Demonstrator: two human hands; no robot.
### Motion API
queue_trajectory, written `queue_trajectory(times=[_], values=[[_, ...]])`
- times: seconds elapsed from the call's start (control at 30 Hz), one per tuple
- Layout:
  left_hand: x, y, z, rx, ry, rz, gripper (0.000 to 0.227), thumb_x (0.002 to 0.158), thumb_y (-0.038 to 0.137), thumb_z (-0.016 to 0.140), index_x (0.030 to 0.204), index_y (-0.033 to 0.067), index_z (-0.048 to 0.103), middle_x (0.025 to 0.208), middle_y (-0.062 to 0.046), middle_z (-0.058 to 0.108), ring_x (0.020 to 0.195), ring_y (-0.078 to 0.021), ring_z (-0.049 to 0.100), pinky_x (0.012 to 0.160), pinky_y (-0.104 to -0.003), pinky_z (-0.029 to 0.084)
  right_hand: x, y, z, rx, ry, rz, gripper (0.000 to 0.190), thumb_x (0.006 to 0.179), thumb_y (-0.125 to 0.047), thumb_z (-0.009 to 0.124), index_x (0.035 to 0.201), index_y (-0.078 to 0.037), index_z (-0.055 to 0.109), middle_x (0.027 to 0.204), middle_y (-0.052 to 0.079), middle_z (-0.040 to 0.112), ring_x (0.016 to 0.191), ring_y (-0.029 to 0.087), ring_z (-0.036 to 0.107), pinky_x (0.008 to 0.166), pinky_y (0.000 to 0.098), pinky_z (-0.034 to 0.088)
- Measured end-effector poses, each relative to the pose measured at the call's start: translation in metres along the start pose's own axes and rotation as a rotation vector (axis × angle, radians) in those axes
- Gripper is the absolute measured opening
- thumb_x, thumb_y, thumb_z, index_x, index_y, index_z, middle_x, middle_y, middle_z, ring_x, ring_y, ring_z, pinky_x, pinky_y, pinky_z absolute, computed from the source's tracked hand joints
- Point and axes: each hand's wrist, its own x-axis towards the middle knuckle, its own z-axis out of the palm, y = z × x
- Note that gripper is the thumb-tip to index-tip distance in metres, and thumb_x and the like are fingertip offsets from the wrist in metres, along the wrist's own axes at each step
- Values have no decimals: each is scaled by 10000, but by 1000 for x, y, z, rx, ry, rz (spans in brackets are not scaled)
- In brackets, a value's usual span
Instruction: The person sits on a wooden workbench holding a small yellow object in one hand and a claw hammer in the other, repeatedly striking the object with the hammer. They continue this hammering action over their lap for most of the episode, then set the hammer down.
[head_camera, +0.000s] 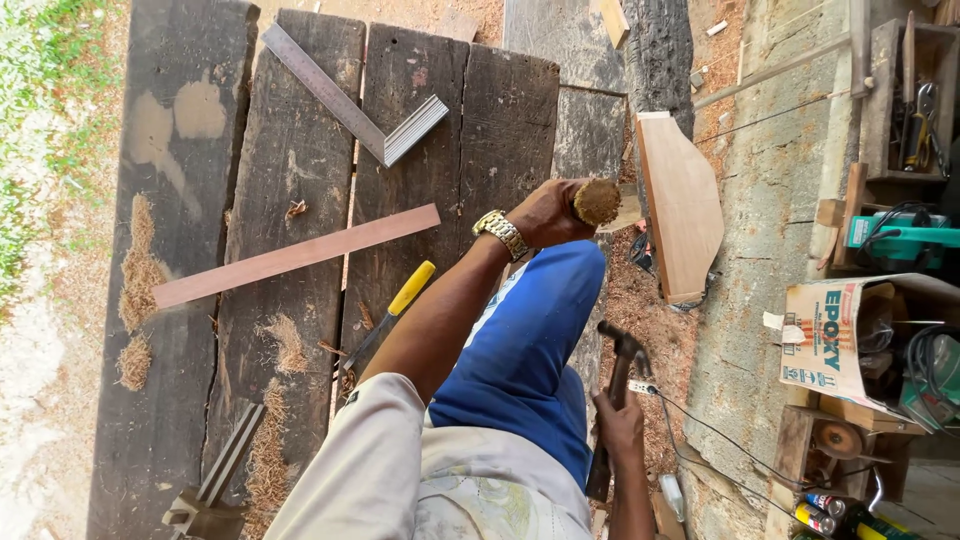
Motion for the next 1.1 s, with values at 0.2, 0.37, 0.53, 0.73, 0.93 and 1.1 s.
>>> queue_trajectory(times=[0.2,0.37,0.53,0.73,0.93,1.1], values=[[-4,-8,1,-49,25,-39,428,760,106,844,1158,63,692,1054,-72,803,962,-143,742,908,-350,616,-42,-137,-42,-39,81,-253,393,935,-331,672,1184,-55,544,686,84,584,500,175,591,445,368,566],[-4,-7,0,-16,57,-37,428,755,123,834,1153,62,686,1036,-79,798,947,-148,749,894,-342,619,-84,-221,-68,-17,203,-628,606,939,-205,730,1483,-101,486,888,70,661,599,152,645,495,314,569],[-5,-15,2,-5,109,-54,452,743,149,851,1155,67,686,1025,-88,791,929,-164,750,875,-347,610,-94,-254,-63,35,206,-984,695,1011,-178,713,1614,-93,380,1080,124,643,707,129,653,566,283,574],[-5,-15,3,-24,69,-71,453,744,151,840,1161,70,684,990,-77,786,886,-155,747,857,-346,620,-83,-266,-44,-268,240,-1260,618,1045,-163,693,1597,-102,423,1238,215,681,905,264,726,745,391,601],[-5,-5,-4,-102,61,-92,519,717,122,815,1215,87,673,932,-73,784,829,-138,727,796,-321,605,-94,-268,-43,-373,198,-1231,593,1023,-165,686,1569,-96,464,1157,232,691,1006,360,730,830,458,579],[-8,-17,1,-73,60,-68,423,745,113,823,1142,61,685,950,-71,781,851,-134,701,803,-338,613,-85,-262,-37,-379,281,-1305,587,1026,-125,694,1564,-97,463,1143,241,681,991,380,706,827,462,575]])
